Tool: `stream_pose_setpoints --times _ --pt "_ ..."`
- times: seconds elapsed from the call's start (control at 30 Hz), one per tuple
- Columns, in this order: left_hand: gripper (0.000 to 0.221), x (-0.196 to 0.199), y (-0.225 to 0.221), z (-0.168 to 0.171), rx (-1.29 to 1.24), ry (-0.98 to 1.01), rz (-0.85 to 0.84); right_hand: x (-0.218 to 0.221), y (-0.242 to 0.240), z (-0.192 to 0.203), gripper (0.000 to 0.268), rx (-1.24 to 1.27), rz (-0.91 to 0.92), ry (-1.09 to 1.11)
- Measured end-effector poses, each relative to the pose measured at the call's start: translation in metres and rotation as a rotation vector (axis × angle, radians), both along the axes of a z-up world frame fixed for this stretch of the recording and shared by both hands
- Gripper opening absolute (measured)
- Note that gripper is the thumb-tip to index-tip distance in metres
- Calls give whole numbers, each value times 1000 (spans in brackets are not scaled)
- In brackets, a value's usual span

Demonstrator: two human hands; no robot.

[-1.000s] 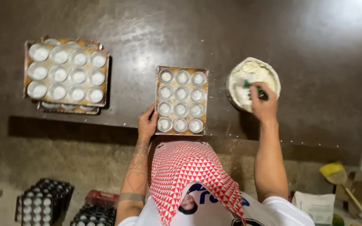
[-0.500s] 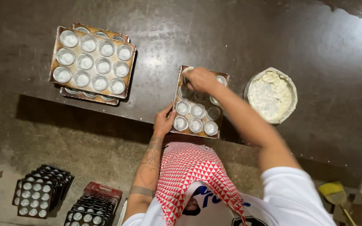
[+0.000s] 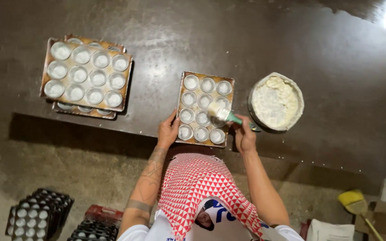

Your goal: The person greases muffin tins by dipping a brush into a bowl of white substance and applying it to each cup before stacking the finished trays.

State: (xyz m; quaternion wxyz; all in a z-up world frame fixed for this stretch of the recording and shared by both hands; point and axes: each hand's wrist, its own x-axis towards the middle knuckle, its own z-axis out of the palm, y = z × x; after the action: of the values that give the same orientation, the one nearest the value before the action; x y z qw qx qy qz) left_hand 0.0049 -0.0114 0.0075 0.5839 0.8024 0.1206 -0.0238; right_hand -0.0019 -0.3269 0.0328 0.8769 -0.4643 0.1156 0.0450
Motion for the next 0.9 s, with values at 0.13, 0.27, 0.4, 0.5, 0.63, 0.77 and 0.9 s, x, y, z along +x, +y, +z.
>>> stream_pose_setpoints --times 0.13,0.27,0.4,0.5,0.63,0.77,0.9 --pt "33 -7 -1 9 196 -306 -15 -12 6 -20 43 -48 43 27" --pt "31 -42 -10 33 171 -25 85 -19 14 -18 43 -108 19 11" --pt "30 -59 -18 34 182 -11 143 -20 18 -14 44 -110 -13 13" --pt "21 -55 -17 7 212 -26 162 -23 13 -14 46 -110 -33 20" --pt "22 -54 -19 -31 -20 40 199 -26 5 -5 50 -39 -39 9" --pt "39 -53 -33 -23 -706 186 298 -27 1 19 51 1 -67 2" --pt "43 -47 -30 -2 -873 89 387 -30 0 46 47 59 -138 -114"
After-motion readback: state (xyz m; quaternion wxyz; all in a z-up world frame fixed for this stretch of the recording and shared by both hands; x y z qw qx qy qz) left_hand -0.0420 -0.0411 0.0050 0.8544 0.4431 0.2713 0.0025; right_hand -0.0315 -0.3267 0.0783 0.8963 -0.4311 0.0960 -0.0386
